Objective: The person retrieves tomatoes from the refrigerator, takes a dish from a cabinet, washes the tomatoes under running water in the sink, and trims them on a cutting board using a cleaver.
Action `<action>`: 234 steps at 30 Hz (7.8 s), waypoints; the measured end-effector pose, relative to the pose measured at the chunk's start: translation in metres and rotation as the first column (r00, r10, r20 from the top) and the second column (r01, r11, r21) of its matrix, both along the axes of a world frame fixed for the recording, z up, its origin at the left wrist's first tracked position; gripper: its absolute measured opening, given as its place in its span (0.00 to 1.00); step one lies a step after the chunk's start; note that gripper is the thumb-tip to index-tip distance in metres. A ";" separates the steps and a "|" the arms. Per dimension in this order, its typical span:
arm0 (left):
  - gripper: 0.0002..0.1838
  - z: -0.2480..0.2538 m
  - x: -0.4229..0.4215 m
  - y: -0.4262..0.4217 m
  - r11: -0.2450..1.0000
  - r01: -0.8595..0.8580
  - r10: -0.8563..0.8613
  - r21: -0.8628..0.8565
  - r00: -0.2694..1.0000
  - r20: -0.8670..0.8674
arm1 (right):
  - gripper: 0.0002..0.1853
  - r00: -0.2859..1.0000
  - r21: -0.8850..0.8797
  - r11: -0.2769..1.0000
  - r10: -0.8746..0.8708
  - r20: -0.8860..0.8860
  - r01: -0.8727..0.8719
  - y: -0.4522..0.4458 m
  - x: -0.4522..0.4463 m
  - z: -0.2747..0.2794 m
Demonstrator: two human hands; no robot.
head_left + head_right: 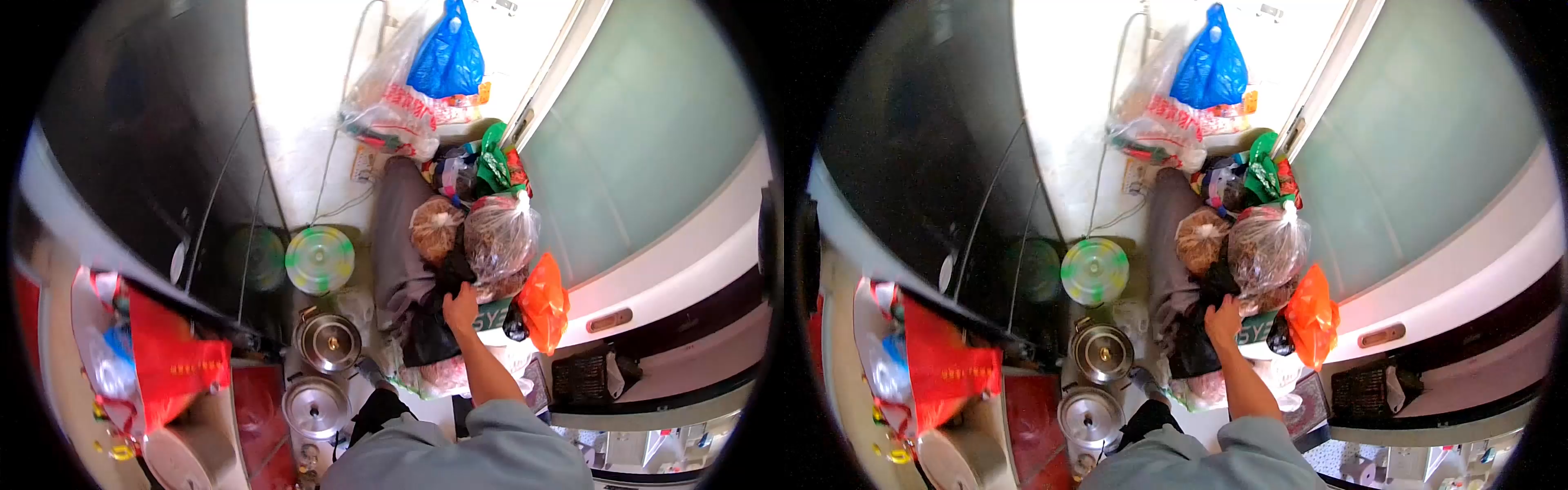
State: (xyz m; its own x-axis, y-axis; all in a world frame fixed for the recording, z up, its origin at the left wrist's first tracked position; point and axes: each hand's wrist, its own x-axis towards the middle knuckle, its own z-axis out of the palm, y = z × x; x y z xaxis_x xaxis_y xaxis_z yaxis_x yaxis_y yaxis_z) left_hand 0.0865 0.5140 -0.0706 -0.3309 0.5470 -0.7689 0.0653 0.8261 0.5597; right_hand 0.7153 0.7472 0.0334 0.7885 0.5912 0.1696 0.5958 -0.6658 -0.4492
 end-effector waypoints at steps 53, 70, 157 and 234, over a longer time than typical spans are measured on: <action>0.35 0.314 0.242 0.338 0.201 0.176 0.199 0.964 0.956 -0.216 | 0.40 0.787 -0.282 0.782 0.604 0.126 -0.555 0.000 0.060 0.150; 0.34 0.340 0.221 0.315 0.022 0.654 -0.092 0.756 0.754 -0.650 | 0.29 0.880 -0.229 0.888 0.441 0.178 -0.399 -0.047 0.077 0.233; 0.49 0.483 0.095 0.520 0.109 0.594 0.853 0.797 0.356 -0.381 | 0.26 0.134 0.341 0.062 0.972 0.191 -0.938 0.649 -0.425 0.455; 0.46 0.518 0.112 0.517 0.157 0.731 0.892 0.664 0.184 -0.414 | 0.06 -0.487 0.972 -0.067 0.856 0.172 0.226 0.534 -0.555 0.533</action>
